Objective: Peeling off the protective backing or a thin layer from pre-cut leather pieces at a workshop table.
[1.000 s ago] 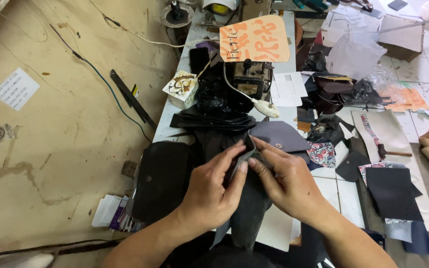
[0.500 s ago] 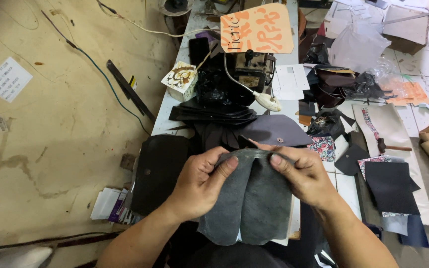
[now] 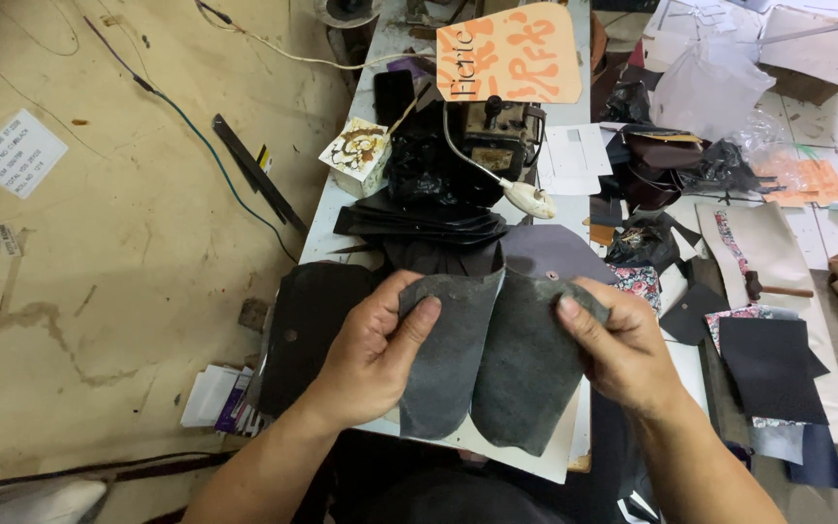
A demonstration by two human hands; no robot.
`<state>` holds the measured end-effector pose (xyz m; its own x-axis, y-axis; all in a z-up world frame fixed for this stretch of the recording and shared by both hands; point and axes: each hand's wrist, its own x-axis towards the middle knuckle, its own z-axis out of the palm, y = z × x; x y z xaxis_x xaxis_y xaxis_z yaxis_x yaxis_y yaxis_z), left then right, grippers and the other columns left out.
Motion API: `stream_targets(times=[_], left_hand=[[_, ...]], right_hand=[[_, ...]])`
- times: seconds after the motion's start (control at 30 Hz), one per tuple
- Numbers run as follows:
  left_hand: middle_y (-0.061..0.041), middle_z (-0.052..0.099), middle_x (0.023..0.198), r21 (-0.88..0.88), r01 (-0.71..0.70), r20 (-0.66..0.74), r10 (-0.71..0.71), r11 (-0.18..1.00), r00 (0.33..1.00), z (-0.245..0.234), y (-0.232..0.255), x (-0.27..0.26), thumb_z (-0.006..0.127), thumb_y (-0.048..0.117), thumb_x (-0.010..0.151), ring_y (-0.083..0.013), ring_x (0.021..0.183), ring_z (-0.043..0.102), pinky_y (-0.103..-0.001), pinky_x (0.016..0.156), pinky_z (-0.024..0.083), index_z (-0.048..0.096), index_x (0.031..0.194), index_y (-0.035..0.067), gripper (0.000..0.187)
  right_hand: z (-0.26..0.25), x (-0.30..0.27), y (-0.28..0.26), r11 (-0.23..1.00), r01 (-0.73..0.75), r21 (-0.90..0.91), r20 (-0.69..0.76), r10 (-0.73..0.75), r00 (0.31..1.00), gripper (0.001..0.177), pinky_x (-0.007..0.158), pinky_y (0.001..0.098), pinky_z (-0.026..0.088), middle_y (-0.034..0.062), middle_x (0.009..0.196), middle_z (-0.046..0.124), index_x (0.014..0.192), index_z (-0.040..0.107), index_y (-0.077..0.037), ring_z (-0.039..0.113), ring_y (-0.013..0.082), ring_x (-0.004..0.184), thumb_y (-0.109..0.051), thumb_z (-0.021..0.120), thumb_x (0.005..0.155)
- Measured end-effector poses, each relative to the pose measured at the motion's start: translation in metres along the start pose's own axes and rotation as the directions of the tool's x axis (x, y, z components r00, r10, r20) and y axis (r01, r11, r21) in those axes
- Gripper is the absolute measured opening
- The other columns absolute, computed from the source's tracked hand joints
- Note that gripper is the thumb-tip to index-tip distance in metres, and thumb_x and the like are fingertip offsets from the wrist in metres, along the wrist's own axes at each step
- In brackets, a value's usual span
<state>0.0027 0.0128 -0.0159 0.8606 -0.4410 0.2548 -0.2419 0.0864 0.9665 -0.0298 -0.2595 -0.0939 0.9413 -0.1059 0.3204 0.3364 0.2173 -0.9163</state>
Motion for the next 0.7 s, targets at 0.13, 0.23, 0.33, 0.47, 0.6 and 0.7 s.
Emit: stream_targets(times=[0.13,0.23,0.33,0.47,0.6,0.7], left_hand=[[-0.031,0.063,0.134,0.366,-0.206,-0.14,0.273,0.907,0.952,0.017,0.018,0.008,0.056,-0.006,0.093,-0.0453,0.12,0.065,-0.054,0.098,0.054,0.049,0.137,-0.003,0.045],[-0.023,0.049,0.153,0.842,-0.261,-0.014,0.502,0.472,0.865,0.025,0.029,0.009,0.054,0.007,0.097,-0.0453,0.147,0.046,-0.053,0.126,0.04,0.049,0.144,-0.001,0.047],[-0.019,0.061,0.14,0.938,-0.226,0.059,0.518,0.265,0.853,0.031,0.043,0.01,0.071,0.039,0.084,-0.0423,0.137,0.051,-0.059,0.116,0.038,0.062,0.132,-0.001,0.062],[-0.011,0.069,0.121,0.927,-0.293,0.172,0.43,0.233,0.886,0.019,0.028,0.017,0.08,0.043,0.088,-0.0336,0.121,0.057,-0.05,0.105,0.043,0.064,0.133,0.004,0.061],[-0.006,0.07,0.118,0.897,-0.324,0.199,0.381,0.3,0.903,0.013,0.028,0.021,0.075,0.032,0.092,-0.0307,0.118,0.059,-0.047,0.1,0.045,0.065,0.128,0.006,0.045],[-0.004,0.068,0.122,0.887,-0.338,0.203,0.392,0.316,0.897,0.01,0.034,0.022,0.071,0.021,0.09,-0.0308,0.12,0.055,-0.048,0.102,0.041,0.067,0.123,0.007,0.036]], right_hand=[[0.032,0.0,-0.045,0.946,-0.012,-0.324,0.064,0.035,0.997,0.029,0.05,0.0269,0.05,0.0065,0.053,0.063,0.078,0.074,-0.003,0.056,0.0101,0.052,-0.014,0.059,0.101],[0.061,0.001,-0.074,0.827,0.048,-0.56,0.159,0.05,0.986,0.029,0.059,0.0248,0.033,-0.0059,0.075,0.044,0.089,0.063,-0.005,0.039,0.007,0.069,-0.024,0.05,0.107],[0.072,0.001,-0.079,0.763,0.155,-0.628,0.199,-0.036,0.979,0.03,0.073,0.0245,0.044,-0.0043,0.084,0.059,0.119,0.069,-0.003,0.051,0.0075,0.078,-0.02,0.048,0.107],[0.073,0.001,-0.079,0.734,0.159,-0.661,0.194,-0.038,0.98,0.035,0.096,0.0256,0.05,0.0072,0.122,0.075,0.133,0.065,-0.001,0.068,0.0119,0.11,-0.016,0.048,0.105],[0.073,0.001,-0.077,0.755,0.151,-0.638,0.203,-0.024,0.979,0.036,0.095,0.0251,0.05,0.0061,0.119,0.075,0.134,0.064,-0.001,0.067,0.0111,0.109,-0.017,0.048,0.106],[0.075,0.0,-0.077,0.747,0.138,-0.651,0.204,-0.004,0.979,0.036,0.098,0.0248,0.049,0.0067,0.122,0.075,0.134,0.064,-0.001,0.068,0.0116,0.113,-0.017,0.049,0.105]])
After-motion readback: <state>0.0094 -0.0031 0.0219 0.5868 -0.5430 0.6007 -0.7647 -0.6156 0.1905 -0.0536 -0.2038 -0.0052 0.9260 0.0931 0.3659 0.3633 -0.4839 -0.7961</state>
